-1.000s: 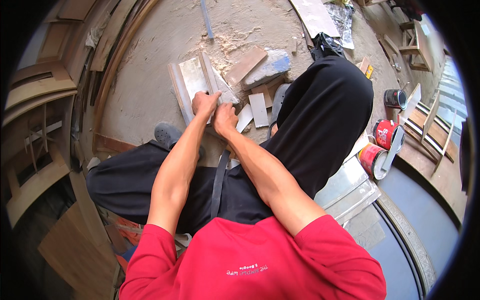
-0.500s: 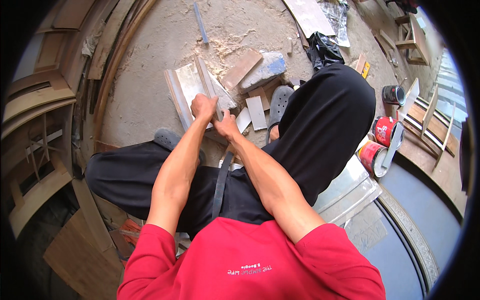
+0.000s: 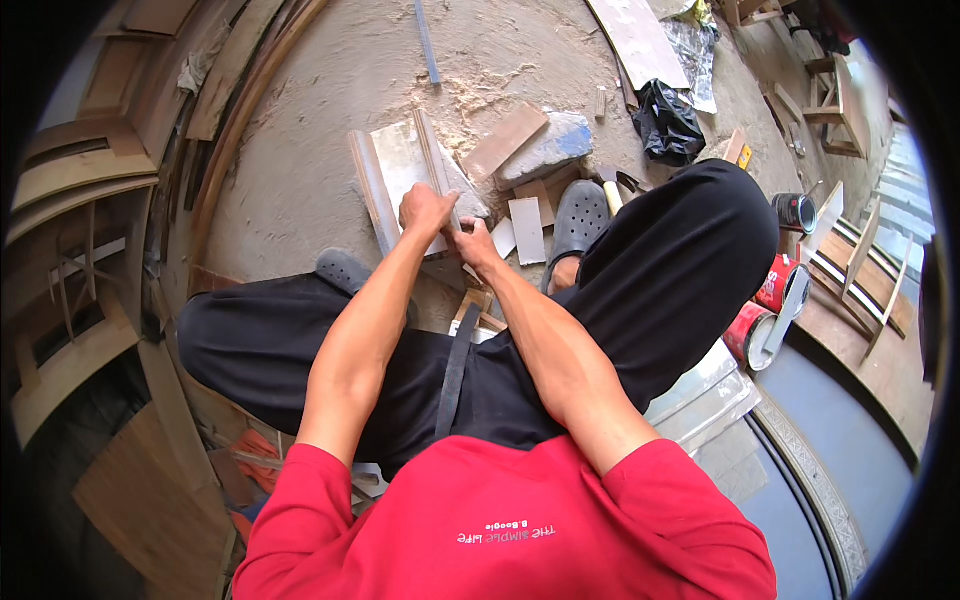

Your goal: The person sits on the floor and assembles small wooden pieces. They align a white rectangular piece with a wooden frame, then use a hammer to drive nails into the assembly. The person repeats this process with another piece, securing it with nails.

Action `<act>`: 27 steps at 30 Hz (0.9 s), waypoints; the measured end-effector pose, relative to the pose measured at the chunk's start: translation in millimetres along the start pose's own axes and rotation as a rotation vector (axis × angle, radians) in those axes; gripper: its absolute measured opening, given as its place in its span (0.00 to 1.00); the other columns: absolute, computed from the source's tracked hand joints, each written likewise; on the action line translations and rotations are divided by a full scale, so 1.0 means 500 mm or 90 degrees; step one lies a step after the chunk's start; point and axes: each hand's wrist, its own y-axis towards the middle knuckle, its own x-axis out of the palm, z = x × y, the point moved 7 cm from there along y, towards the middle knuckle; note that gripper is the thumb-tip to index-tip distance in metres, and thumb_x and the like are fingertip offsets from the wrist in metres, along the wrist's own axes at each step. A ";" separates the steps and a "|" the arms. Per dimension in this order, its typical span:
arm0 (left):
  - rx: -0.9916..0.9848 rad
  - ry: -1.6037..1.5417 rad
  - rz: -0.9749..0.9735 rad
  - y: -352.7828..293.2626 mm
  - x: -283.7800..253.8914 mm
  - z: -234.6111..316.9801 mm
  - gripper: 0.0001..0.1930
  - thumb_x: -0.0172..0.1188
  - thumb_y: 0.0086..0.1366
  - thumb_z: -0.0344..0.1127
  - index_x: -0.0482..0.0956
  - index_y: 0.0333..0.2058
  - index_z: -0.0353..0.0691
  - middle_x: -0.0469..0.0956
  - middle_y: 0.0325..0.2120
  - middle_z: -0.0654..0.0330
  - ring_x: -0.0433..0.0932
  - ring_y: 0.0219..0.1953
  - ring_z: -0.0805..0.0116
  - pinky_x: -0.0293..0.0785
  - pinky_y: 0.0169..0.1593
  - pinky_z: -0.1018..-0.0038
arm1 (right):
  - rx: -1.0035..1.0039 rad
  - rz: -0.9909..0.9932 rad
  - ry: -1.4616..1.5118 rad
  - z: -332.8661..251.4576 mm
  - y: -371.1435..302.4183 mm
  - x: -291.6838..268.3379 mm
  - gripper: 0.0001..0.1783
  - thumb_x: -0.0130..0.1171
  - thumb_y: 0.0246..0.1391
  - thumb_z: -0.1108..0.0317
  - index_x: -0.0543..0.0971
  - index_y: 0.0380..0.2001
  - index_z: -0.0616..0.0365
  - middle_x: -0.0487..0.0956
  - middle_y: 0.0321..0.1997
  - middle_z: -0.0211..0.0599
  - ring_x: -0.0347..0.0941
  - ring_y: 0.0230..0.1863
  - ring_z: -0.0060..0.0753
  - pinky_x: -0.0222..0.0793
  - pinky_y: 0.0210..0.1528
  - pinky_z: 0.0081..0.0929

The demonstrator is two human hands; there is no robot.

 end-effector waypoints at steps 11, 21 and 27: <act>0.056 -0.117 0.410 -0.009 -0.170 -0.136 0.43 0.69 0.50 0.52 0.63 0.61 0.36 0.68 0.55 0.45 0.65 0.60 0.47 0.63 0.61 0.58 | 0.017 -0.043 0.001 -0.042 -0.034 -0.003 0.52 0.72 0.41 0.42 0.60 0.58 0.68 0.75 0.46 0.50 0.74 0.40 0.36 0.73 0.34 0.32; -0.030 -0.302 0.153 0.018 -0.013 -0.264 0.29 0.65 0.51 0.46 0.75 0.49 0.34 0.79 0.43 0.43 0.78 0.47 0.46 0.72 0.52 0.58 | -0.026 -0.119 0.034 -0.078 -0.032 0.001 0.41 0.67 0.47 0.43 0.72 0.53 0.66 0.77 0.47 0.43 0.74 0.42 0.33 0.71 0.41 0.33; -0.033 -0.401 0.194 -0.011 -0.037 -0.274 0.22 0.62 0.52 0.45 0.80 0.42 0.36 0.82 0.36 0.44 0.80 0.42 0.45 0.74 0.47 0.58 | -0.071 -0.114 0.068 -0.104 -0.015 -0.008 0.28 0.66 0.49 0.47 0.80 0.41 0.62 0.79 0.37 0.30 0.72 0.38 0.23 0.65 0.42 0.23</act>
